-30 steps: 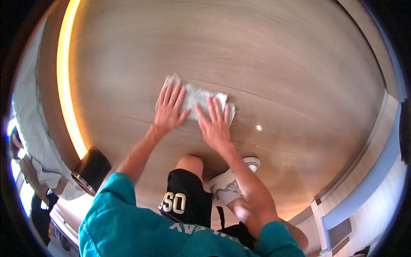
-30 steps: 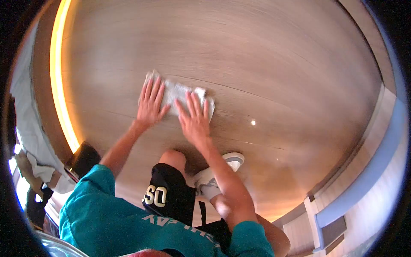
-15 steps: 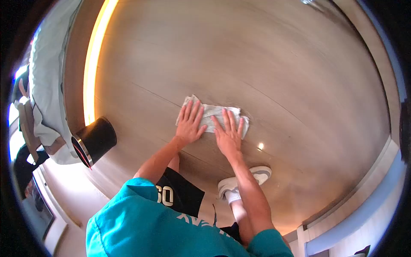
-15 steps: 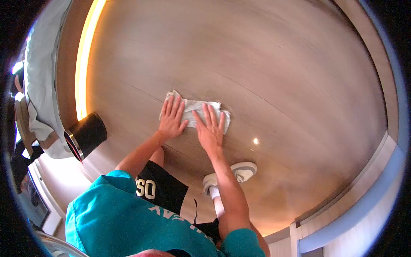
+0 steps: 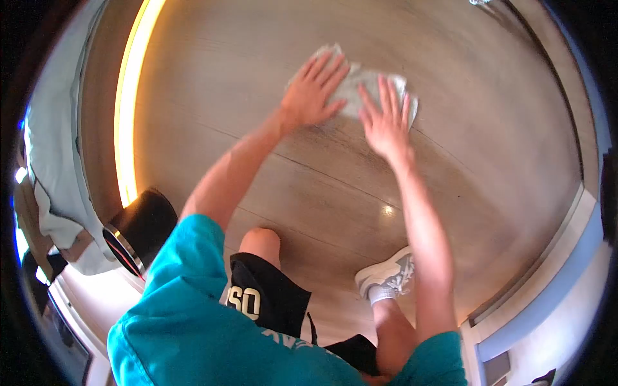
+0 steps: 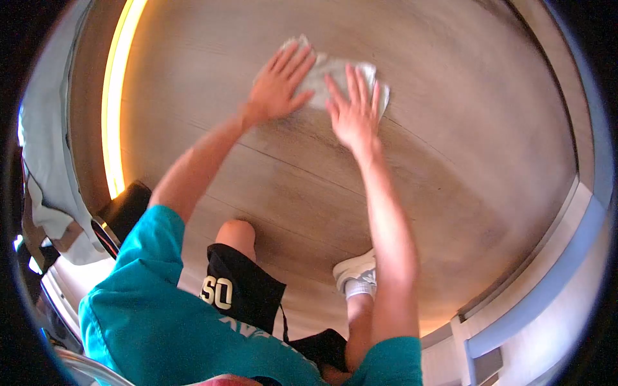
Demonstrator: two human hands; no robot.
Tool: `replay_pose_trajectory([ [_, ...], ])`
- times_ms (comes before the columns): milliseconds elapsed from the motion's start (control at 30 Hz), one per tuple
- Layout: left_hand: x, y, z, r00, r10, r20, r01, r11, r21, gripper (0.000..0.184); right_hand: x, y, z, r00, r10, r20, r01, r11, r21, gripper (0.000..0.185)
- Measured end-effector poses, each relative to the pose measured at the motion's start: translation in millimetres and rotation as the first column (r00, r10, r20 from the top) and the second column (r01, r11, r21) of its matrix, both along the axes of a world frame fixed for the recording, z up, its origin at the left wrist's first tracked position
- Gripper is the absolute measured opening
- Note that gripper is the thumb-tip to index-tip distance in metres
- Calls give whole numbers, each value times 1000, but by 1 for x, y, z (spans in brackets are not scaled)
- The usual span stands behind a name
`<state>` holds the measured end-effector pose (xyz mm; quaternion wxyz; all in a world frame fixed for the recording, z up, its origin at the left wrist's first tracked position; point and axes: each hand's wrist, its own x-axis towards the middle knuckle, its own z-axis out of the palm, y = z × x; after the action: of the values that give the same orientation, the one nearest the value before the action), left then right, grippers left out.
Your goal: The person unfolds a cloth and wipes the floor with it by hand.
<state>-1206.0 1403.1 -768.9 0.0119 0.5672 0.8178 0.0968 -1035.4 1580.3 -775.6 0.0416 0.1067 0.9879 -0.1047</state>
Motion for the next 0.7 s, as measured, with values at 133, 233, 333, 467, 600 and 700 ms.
replay_pose_trajectory([
  [133,-128,58,-15,983,-129,-132,143,984,105,82,-99,47,-9,995,-20,-102,25,998,55,56],
  [233,-163,67,-1,973,-163,-161,185,974,133,84,-129,43,-15,984,-75,-159,86,994,61,55],
  [333,-133,56,4,988,-120,-94,129,987,94,82,-112,34,-10,974,-88,-211,95,995,25,56],
  [467,-86,-12,5,990,-116,-82,118,993,23,76,-63,-29,4,990,-59,-126,58,998,-8,56],
  [600,11,-125,31,990,-66,128,93,970,-222,80,27,-131,34,1000,-13,-20,8,972,-236,61],
  [700,87,-211,37,973,-4,230,99,910,-404,83,97,-199,47,995,47,91,-2,898,-441,61],
])
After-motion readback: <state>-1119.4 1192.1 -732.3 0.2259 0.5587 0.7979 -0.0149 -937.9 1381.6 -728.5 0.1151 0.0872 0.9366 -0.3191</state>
